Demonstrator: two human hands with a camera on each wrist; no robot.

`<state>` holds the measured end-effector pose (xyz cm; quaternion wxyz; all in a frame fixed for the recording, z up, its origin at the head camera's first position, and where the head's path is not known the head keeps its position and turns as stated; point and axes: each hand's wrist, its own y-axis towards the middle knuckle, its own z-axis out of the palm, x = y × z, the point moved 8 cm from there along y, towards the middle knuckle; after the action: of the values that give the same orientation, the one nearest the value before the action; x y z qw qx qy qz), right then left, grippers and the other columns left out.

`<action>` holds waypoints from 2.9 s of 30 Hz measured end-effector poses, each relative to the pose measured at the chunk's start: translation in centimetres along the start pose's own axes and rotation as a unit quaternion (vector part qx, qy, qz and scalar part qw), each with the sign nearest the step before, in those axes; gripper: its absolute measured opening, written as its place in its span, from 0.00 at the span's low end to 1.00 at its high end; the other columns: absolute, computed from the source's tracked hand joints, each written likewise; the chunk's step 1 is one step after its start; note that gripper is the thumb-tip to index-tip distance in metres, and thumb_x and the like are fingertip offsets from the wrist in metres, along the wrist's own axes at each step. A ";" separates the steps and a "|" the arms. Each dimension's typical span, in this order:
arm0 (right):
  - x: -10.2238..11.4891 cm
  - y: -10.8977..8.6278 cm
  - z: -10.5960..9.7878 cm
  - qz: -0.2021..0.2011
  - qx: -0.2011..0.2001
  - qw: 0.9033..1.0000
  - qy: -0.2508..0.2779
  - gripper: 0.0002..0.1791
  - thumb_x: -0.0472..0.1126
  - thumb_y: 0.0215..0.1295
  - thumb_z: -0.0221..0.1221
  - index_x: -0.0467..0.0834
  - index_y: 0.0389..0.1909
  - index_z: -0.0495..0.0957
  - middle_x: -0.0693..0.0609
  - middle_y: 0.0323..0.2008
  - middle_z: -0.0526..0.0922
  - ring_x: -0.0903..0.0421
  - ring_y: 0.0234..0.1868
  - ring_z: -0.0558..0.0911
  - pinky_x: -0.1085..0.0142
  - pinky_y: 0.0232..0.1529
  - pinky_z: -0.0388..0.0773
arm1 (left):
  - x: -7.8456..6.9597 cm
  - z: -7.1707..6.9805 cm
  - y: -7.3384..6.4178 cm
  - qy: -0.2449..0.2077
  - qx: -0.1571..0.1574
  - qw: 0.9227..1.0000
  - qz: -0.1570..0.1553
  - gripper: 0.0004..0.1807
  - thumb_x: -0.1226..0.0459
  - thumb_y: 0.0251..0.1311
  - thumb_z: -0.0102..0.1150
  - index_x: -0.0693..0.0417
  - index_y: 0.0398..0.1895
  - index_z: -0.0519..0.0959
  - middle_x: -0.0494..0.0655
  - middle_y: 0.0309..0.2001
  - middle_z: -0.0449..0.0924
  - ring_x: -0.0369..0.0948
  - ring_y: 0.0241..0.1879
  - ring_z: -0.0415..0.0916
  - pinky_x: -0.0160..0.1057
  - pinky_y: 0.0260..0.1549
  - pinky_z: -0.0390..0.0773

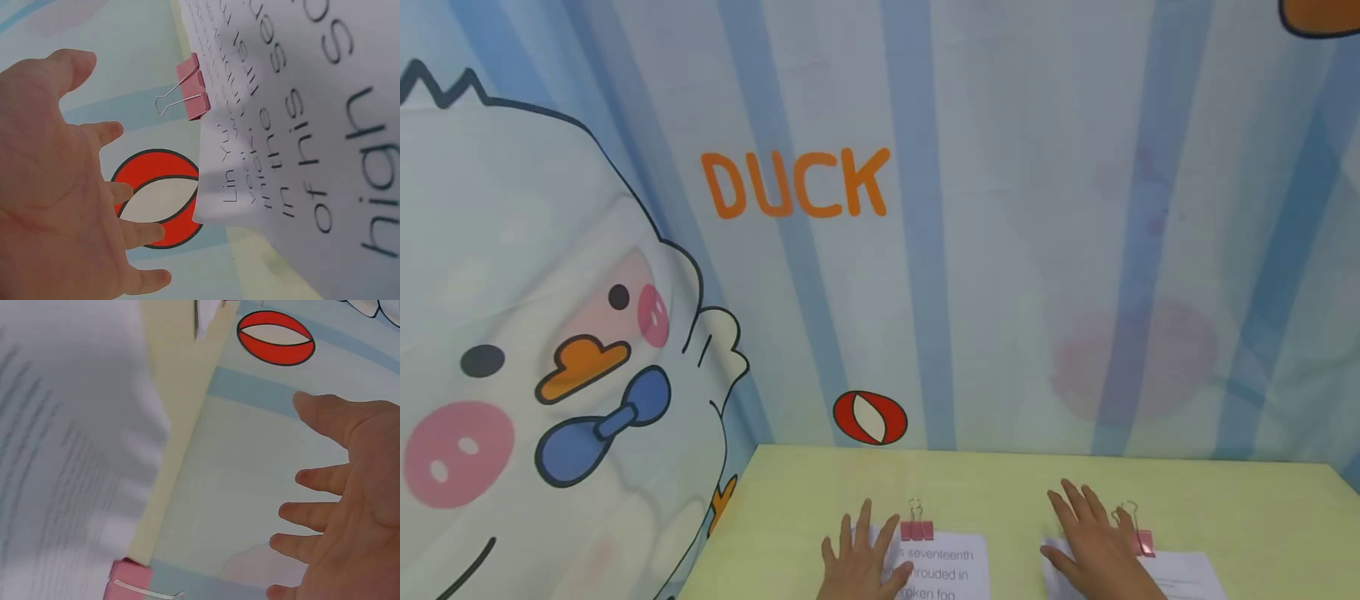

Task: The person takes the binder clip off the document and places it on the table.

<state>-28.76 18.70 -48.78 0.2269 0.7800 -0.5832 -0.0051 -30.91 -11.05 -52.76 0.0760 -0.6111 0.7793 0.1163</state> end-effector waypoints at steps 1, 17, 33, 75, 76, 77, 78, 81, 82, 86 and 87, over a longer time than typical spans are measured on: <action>0.4 0.2 0.0 -0.003 0.000 1.000 0.000 0.37 0.50 0.58 0.71 0.34 0.64 0.73 0.32 0.66 0.70 0.28 0.65 0.68 0.21 0.53 0.61 | 0.1 -0.1 0.1 -0.002 0.003 1.000 0.000 0.38 0.38 0.63 0.55 0.49 0.70 0.70 0.61 0.74 0.57 0.70 0.67 0.58 0.79 0.59 0.55; 4.7 3.3 0.8 -0.002 0.041 0.998 0.057 0.34 0.47 0.62 0.69 0.34 0.64 0.71 0.31 0.63 0.72 0.30 0.63 0.70 0.22 0.53 0.60 | 2.8 -1.5 1.2 -0.071 0.006 0.997 -0.040 0.34 0.49 0.66 0.61 0.52 0.71 0.69 0.66 0.74 0.54 0.74 0.69 0.51 0.80 0.57 0.56; 6.6 4.9 3.1 0.012 0.097 0.989 0.108 0.31 0.47 0.64 0.68 0.36 0.62 0.73 0.36 0.59 0.75 0.32 0.62 0.70 0.27 0.54 0.62 | 4.8 -1.4 1.7 -0.133 0.043 0.988 -0.070 0.39 0.62 0.55 0.69 0.55 0.72 0.66 0.68 0.70 0.61 0.73 0.66 0.57 0.80 0.56 0.59; 10.9 10.3 10.7 0.012 0.124 0.971 0.206 0.16 0.39 0.69 0.61 0.35 0.53 0.79 0.39 0.48 0.83 0.34 0.54 0.78 0.30 0.53 0.67 | 4.7 0.0 1.6 -0.163 0.057 0.984 -0.044 0.28 0.82 0.36 0.72 0.55 0.44 0.79 0.56 0.60 0.73 0.60 0.53 0.69 0.72 0.54 0.66; 10.9 10.3 11.0 0.014 0.130 0.969 0.208 0.15 0.39 0.69 0.61 0.35 0.52 0.80 0.39 0.48 0.83 0.34 0.54 0.78 0.31 0.53 0.67 | 4.7 0.0 1.6 -0.164 0.058 0.984 -0.048 0.27 0.82 0.36 0.71 0.55 0.44 0.80 0.56 0.60 0.73 0.61 0.55 0.69 0.72 0.55 0.65; 10.9 10.3 11.3 0.015 0.135 0.968 0.209 0.14 0.39 0.70 0.61 0.36 0.52 0.80 0.40 0.47 0.83 0.35 0.54 0.78 0.31 0.52 0.67 | 4.8 0.0 1.5 -0.165 0.058 0.983 -0.051 0.27 0.82 0.36 0.71 0.56 0.44 0.80 0.57 0.61 0.73 0.62 0.56 0.68 0.73 0.56 0.65; 10.9 10.4 11.5 0.015 0.138 0.968 0.209 0.14 0.40 0.70 0.60 0.36 0.51 0.80 0.41 0.47 0.84 0.36 0.53 0.79 0.32 0.52 0.67 | 4.7 0.0 1.5 -0.165 0.057 0.983 -0.053 0.27 0.82 0.36 0.71 0.56 0.44 0.80 0.57 0.61 0.73 0.63 0.56 0.68 0.73 0.57 0.64; 10.8 10.5 12.2 0.014 0.145 0.967 0.211 0.10 0.38 0.70 0.60 0.38 0.47 0.82 0.43 0.43 0.84 0.38 0.48 0.80 0.32 0.50 0.67 | 4.7 -0.1 1.5 -0.162 0.050 0.984 -0.056 0.27 0.82 0.35 0.71 0.56 0.43 0.81 0.58 0.62 0.73 0.65 0.58 0.68 0.74 0.57 0.63; 10.8 10.5 12.3 0.013 0.145 0.966 0.212 0.09 0.38 0.70 0.60 0.38 0.45 0.83 0.44 0.41 0.84 0.39 0.47 0.80 0.31 0.50 0.67 | 4.6 -0.1 1.5 -0.160 0.047 0.984 -0.056 0.28 0.82 0.34 0.71 0.56 0.43 0.81 0.59 0.62 0.72 0.66 0.59 0.67 0.75 0.57 0.63; 10.9 10.7 12.5 0.009 0.147 0.963 0.226 0.06 0.37 0.70 0.59 0.41 0.39 0.84 0.47 0.38 0.84 0.42 0.44 0.81 0.29 0.51 0.67 | 4.7 0.0 1.6 -0.157 0.047 0.985 -0.063 0.27 0.83 0.35 0.71 0.57 0.43 0.82 0.60 0.63 0.72 0.67 0.60 0.66 0.75 0.57 0.63; 10.9 10.8 12.4 0.008 0.149 0.962 0.231 0.06 0.37 0.71 0.59 0.41 0.38 0.83 0.49 0.36 0.84 0.45 0.41 0.81 0.29 0.51 0.67 | 4.6 0.0 1.7 -0.156 0.046 0.985 -0.061 0.26 0.83 0.35 0.71 0.57 0.43 0.82 0.60 0.63 0.73 0.67 0.60 0.66 0.75 0.57 0.63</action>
<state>-38.45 2.10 -53.26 0.2369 0.7803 -0.5153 0.2637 -33.63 -15.03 -53.82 0.2316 -0.6275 0.7238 0.1697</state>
